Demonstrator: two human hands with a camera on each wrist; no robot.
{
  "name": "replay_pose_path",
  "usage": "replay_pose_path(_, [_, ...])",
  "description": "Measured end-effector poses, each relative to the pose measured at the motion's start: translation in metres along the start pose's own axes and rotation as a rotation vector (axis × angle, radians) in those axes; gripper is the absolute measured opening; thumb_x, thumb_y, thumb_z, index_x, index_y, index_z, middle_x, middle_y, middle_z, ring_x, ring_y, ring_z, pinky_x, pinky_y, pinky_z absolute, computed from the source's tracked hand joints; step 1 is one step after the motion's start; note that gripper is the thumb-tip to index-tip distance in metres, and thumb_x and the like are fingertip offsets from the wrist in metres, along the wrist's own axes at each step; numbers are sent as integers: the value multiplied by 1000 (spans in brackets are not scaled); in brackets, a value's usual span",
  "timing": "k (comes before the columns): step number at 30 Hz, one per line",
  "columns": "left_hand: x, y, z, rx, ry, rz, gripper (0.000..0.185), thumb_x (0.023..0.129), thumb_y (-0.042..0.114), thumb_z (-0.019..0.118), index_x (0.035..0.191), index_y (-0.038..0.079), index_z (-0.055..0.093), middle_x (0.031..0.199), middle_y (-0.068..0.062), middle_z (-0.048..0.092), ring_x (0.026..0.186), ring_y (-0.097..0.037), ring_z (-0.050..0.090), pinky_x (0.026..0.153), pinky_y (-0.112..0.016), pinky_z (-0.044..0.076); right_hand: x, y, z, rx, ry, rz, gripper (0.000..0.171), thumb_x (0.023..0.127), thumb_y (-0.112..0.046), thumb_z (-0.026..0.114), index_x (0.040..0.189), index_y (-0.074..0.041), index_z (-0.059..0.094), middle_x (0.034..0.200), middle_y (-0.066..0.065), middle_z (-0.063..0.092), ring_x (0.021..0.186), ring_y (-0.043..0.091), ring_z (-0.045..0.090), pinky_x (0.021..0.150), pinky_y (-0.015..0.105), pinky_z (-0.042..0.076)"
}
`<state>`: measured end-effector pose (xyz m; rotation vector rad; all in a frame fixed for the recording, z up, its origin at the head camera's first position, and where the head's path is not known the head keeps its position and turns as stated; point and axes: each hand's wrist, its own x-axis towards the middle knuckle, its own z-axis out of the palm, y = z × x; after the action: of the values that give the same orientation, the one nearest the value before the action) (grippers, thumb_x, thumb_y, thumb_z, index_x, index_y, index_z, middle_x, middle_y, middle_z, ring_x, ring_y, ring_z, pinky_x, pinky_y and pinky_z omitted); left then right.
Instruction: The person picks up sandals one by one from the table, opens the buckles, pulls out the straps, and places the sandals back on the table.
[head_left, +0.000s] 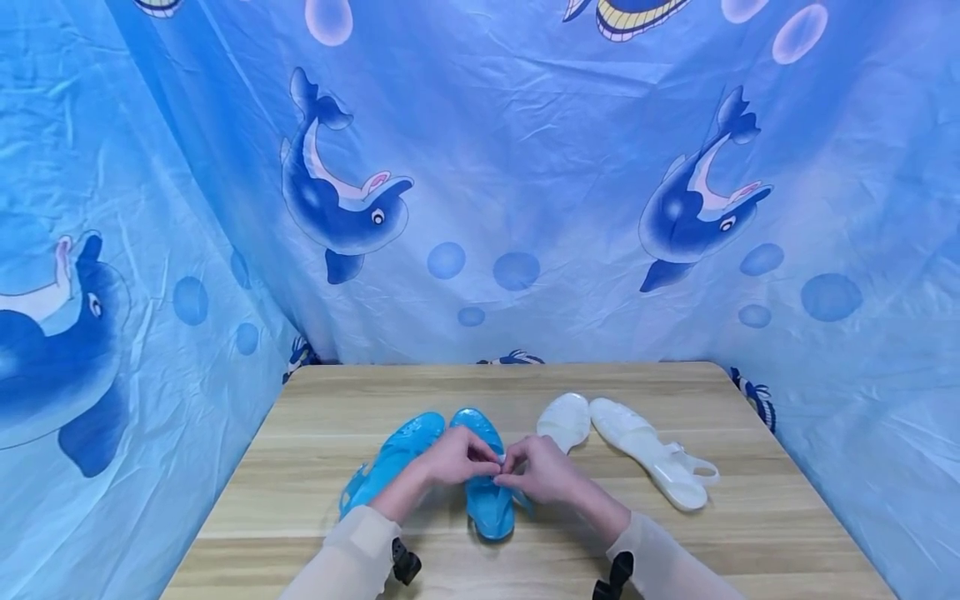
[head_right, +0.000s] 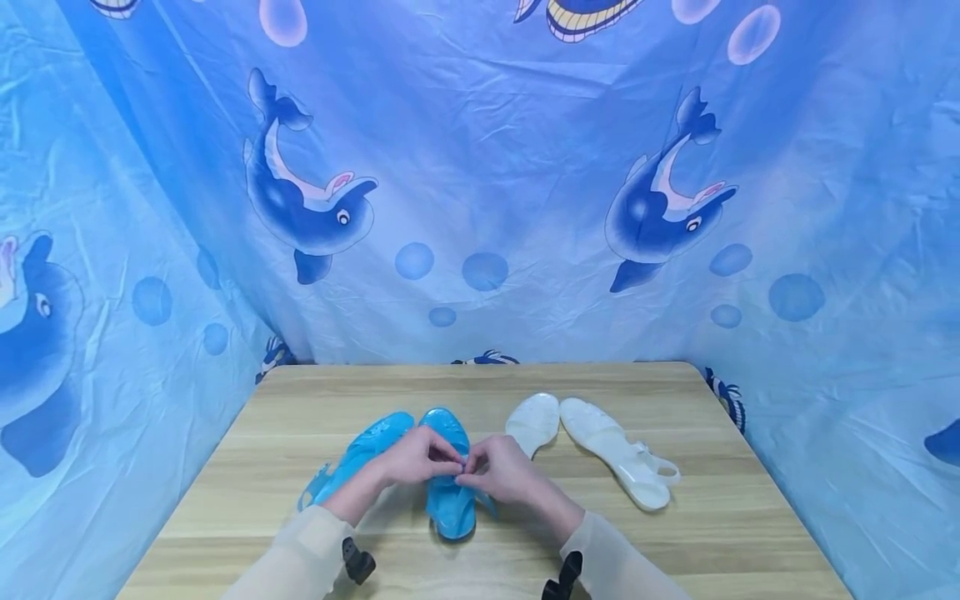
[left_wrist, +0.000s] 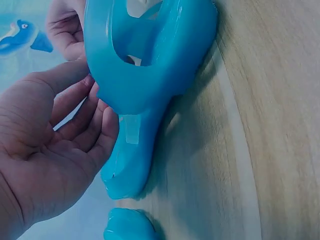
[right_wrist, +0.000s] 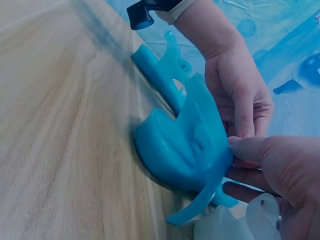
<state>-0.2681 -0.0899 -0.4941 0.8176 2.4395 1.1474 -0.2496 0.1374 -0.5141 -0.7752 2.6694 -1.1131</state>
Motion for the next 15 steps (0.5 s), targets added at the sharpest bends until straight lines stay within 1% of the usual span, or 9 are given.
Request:
replay_pose_path(2, [-1,-3,0,-2,0,1,15,100,23,76,109,15,85,100,3,82,73,-6,62,61,-19,46,0,0,1,2,3,-12,15,93,-33,84,81,-30,77,82,-20,73,79,0,63,68,20,51])
replay_pose_path(8, [-5,-9,2,-51,39,-8,19,103,23,72,112,11,83,103,0,82,85,-5,67,73,-22,56,-1,0,0,-29,28,-29,17,94,-34,84,79,-30,76,78,-21,71,73,0,60,65,20,50])
replay_pose_path(10, [-5,-8,4,-46,54,-3,19,103,22,72,112,9,83,102,-2,82,86,-7,68,74,-23,57,0,1,1,-37,29,-42,17,94,-33,84,79,-30,76,78,-21,71,74,-1,60,66,21,50])
replay_pose_path(12, [-4,-5,5,-29,59,3,19,102,20,73,114,8,82,101,-2,81,86,-8,69,75,-22,58,0,1,1,-42,22,-57,16,94,-33,83,81,-29,76,79,-21,71,77,1,62,71,21,51])
replay_pose_path(15, [-2,0,5,-3,40,14,19,99,20,76,113,9,83,99,-1,81,86,-9,71,75,-22,59,0,1,2,-54,17,-61,14,94,-33,84,83,-29,76,80,-21,71,82,4,64,76,22,51])
